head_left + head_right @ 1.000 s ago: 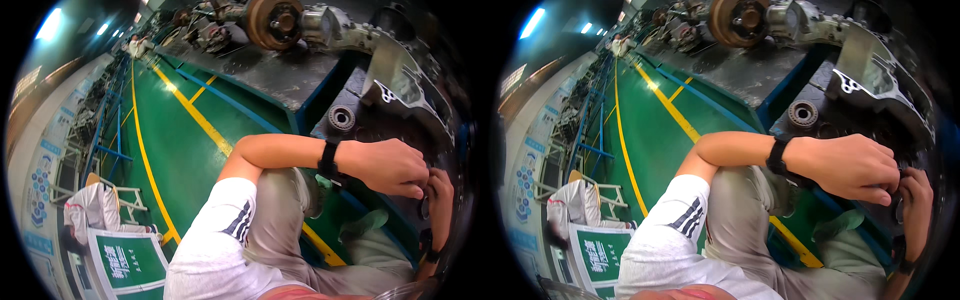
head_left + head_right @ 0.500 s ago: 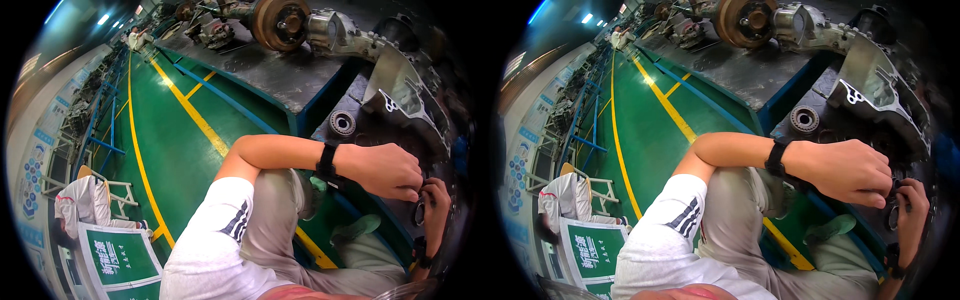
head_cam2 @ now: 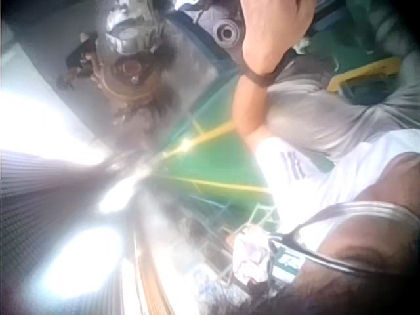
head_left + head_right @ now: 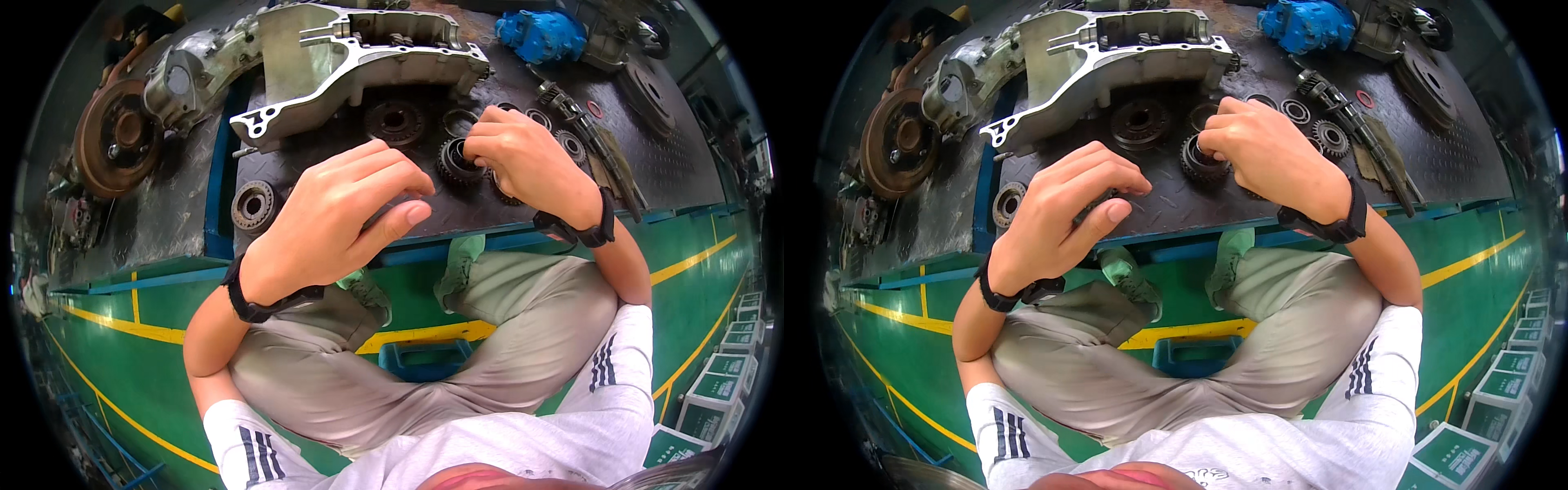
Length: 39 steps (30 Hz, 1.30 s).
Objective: The person assembles a gearbox by sliding gears, bearings, and sync rings onto a metal shaft by hand, then positions the shaft assembly and other individual gears into a metal housing.
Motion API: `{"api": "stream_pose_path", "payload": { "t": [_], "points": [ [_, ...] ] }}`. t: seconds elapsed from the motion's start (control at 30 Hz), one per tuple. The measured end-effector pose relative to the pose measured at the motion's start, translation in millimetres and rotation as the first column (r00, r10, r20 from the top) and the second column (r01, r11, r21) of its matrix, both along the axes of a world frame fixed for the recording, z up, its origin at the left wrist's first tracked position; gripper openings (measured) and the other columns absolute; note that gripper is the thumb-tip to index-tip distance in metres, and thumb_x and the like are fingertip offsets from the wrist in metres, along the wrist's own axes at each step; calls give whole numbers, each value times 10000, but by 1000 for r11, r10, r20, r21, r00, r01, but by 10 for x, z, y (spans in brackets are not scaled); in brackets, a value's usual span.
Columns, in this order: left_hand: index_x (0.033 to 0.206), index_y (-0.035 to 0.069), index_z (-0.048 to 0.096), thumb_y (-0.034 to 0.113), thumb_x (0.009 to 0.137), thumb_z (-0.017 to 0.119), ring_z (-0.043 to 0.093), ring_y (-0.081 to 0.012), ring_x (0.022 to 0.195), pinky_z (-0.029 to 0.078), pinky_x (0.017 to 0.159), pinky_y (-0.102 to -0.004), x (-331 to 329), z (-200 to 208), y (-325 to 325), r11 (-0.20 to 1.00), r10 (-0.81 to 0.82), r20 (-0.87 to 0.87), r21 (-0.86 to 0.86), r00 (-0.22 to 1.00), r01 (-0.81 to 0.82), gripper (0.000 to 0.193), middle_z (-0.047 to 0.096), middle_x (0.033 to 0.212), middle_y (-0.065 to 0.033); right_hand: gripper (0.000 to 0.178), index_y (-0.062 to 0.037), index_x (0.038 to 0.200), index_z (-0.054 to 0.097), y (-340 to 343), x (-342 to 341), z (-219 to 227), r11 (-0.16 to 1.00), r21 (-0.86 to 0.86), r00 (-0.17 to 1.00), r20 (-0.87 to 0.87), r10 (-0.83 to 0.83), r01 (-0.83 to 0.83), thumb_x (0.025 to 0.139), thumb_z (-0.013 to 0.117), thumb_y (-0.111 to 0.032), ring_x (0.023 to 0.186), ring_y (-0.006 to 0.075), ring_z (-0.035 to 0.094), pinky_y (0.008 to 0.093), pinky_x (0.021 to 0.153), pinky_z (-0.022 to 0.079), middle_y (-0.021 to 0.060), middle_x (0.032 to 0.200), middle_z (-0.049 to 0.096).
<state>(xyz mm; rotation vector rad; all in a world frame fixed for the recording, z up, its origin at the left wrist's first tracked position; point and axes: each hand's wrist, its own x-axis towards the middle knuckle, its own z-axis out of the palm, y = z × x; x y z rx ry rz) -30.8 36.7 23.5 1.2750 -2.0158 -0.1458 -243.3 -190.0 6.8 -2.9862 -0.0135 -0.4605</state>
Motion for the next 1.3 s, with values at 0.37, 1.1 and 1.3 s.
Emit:
{"api": "stream_pose_path", "payload": {
  "t": [0.37,1.1,1.3],
  "points": [
    [1134,-4,729,234,1048,692,687,-372,1006,572,885,-442,32,-44,59,994,80,103,72,991,-88,256,740,1075,-156,157,-117,898,771,267,125,48,924,-381,998,-32,-58,42,751,798,-70,1042,221,669,358,875,539,-2,948,717],
    [1149,-32,725,209,1046,671,677,-381,1009,557,915,-432,99,-164,-20,988,58,82,138,995,-69,268,727,1112,-189,249,-29,1109,755,131,-9,172,986,97,991,-35,-133,136,881,832,-95,1051,360,692,462,900,573,146,1018,732],
    [1097,31,717,143,943,796,677,-339,997,538,855,-431,104,-303,-98,993,92,128,64,987,-101,206,732,1077,-111,563,20,1376,573,83,39,-150,999,42,999,33,-1,0,885,842,-40,1136,351,686,418,1047,483,162,1079,717]
  ]
}}
